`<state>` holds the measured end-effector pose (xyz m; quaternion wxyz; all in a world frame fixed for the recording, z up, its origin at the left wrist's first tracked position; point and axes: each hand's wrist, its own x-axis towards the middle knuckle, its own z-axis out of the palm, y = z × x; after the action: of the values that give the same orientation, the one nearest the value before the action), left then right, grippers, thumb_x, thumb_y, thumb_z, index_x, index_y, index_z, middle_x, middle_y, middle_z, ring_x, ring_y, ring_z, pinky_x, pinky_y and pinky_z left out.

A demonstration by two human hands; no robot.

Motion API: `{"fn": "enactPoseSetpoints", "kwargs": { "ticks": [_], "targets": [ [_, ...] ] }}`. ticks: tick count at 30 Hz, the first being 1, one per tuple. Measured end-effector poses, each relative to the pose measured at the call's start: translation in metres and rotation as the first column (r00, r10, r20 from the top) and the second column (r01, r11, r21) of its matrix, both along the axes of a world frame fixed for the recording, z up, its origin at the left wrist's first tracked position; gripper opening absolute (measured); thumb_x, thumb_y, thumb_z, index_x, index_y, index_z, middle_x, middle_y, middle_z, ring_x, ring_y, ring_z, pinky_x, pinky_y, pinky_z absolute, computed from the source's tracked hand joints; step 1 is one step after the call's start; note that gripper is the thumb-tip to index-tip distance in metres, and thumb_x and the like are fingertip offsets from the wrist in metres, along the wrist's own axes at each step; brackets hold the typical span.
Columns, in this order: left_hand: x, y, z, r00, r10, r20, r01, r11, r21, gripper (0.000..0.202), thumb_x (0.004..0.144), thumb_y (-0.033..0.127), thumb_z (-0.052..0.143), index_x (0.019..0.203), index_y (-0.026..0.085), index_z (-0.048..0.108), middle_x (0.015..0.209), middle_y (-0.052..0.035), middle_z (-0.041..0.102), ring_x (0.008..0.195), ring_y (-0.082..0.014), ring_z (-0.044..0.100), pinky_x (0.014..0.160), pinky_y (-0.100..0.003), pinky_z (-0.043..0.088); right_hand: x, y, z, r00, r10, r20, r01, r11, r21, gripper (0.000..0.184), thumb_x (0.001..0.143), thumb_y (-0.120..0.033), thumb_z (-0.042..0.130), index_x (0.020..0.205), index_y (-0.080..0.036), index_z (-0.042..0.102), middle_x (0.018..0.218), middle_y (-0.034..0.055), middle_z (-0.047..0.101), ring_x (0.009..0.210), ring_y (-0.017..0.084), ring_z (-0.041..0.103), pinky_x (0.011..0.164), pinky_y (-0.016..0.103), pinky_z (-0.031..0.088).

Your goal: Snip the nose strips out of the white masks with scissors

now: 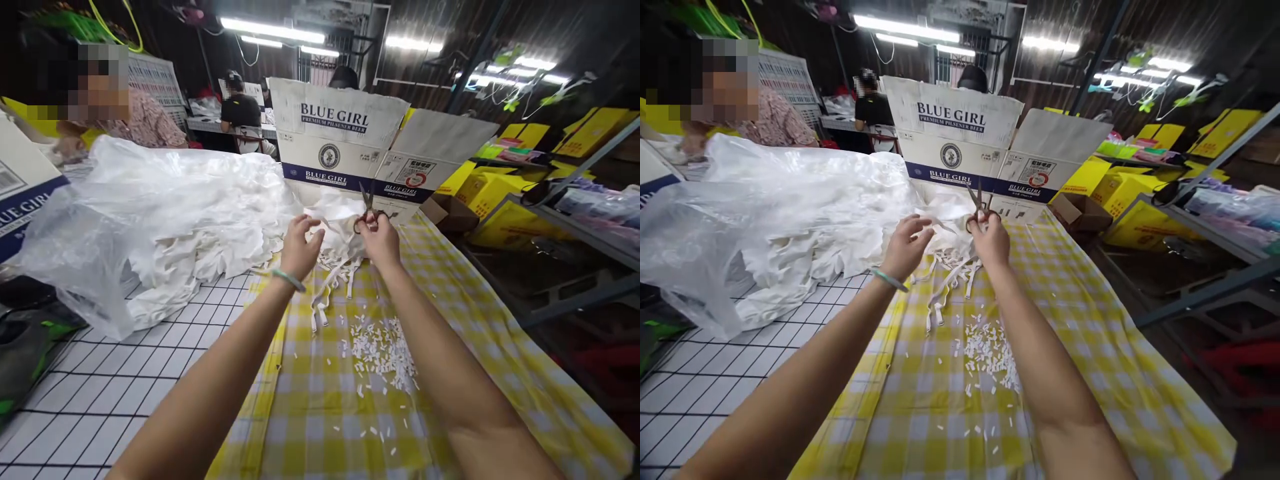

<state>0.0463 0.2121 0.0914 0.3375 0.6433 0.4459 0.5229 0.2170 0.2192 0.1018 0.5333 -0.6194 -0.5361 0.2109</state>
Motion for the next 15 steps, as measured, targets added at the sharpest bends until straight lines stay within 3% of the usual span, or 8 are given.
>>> {"fn": "enactPoseSetpoints", "kwargs": {
  "ticks": [3, 5, 8, 12, 15],
  "targets": [
    [0.014, -0.018, -0.033, 0.999, -0.016, -0.034, 0.016, 1.000, -0.007, 0.038, 0.086, 0.040, 0.066, 0.115, 0.017, 0.064, 0.133, -0.0152, 0.058, 0.120, -0.0296, 0.058, 0.097, -0.042, 0.051, 0.000, -0.021, -0.029, 0.990, 0.137, -0.031, -0.140, 0.985, -0.105, 0.022, 0.072, -0.040, 0.063, 0.072, -0.022, 0.051, 0.074, 0.0036, 0.066, 0.076, 0.021, 0.064, 0.068, 0.031, 0.050],
    [0.018, -0.038, -0.055, 0.993, -0.082, -0.083, 0.080, 0.996, -0.034, 0.040, 0.087, 0.041, 0.065, 0.121, 0.019, 0.063, 0.111, -0.0104, 0.070, 0.098, -0.0253, 0.069, 0.083, -0.037, 0.057, -0.014, -0.052, -0.058, 0.949, 0.302, -0.085, -0.313, 0.929, -0.199, 0.020, 0.073, -0.039, 0.061, 0.070, -0.020, 0.056, 0.062, 0.0006, 0.064, 0.058, 0.017, 0.063, 0.056, 0.027, 0.050],
    [0.019, -0.065, -0.078, 0.980, -0.112, -0.166, 0.105, 0.993, -0.049, 0.027, 0.096, 0.032, 0.049, 0.107, 0.017, 0.069, 0.080, -0.0063, 0.072, 0.075, -0.0222, 0.070, 0.072, -0.036, 0.057, -0.040, -0.092, -0.092, 0.903, 0.400, -0.157, -0.429, 0.855, -0.293, 0.023, 0.075, -0.039, 0.057, 0.076, -0.017, 0.062, 0.053, -0.0017, 0.060, 0.042, 0.014, 0.056, 0.042, 0.023, 0.043],
    [0.011, -0.079, -0.092, 0.967, -0.065, -0.245, 0.074, 0.997, 0.026, 0.024, 0.095, 0.021, 0.046, 0.099, 0.015, 0.070, 0.094, -0.0125, 0.073, 0.090, -0.0250, 0.070, 0.084, -0.041, 0.057, -0.059, -0.109, -0.112, 0.938, 0.322, -0.128, -0.346, 0.897, -0.275, 0.024, 0.080, -0.038, 0.052, 0.087, -0.017, 0.062, 0.062, 0.0004, 0.062, 0.051, 0.015, 0.055, 0.049, 0.026, 0.045],
    [-0.024, -0.068, -0.091, 0.963, 0.016, -0.268, 0.011, 0.995, 0.099, 0.018, 0.091, 0.024, 0.059, 0.103, 0.018, 0.070, 0.112, -0.0105, 0.071, 0.107, -0.0228, 0.067, 0.095, -0.038, 0.054, -0.059, -0.107, -0.113, 0.971, 0.233, -0.057, -0.240, 0.947, -0.215, 0.025, 0.082, -0.042, 0.057, 0.089, -0.018, 0.061, 0.075, 0.0035, 0.063, 0.068, 0.018, 0.055, 0.067, 0.031, 0.048]
  ]
}}
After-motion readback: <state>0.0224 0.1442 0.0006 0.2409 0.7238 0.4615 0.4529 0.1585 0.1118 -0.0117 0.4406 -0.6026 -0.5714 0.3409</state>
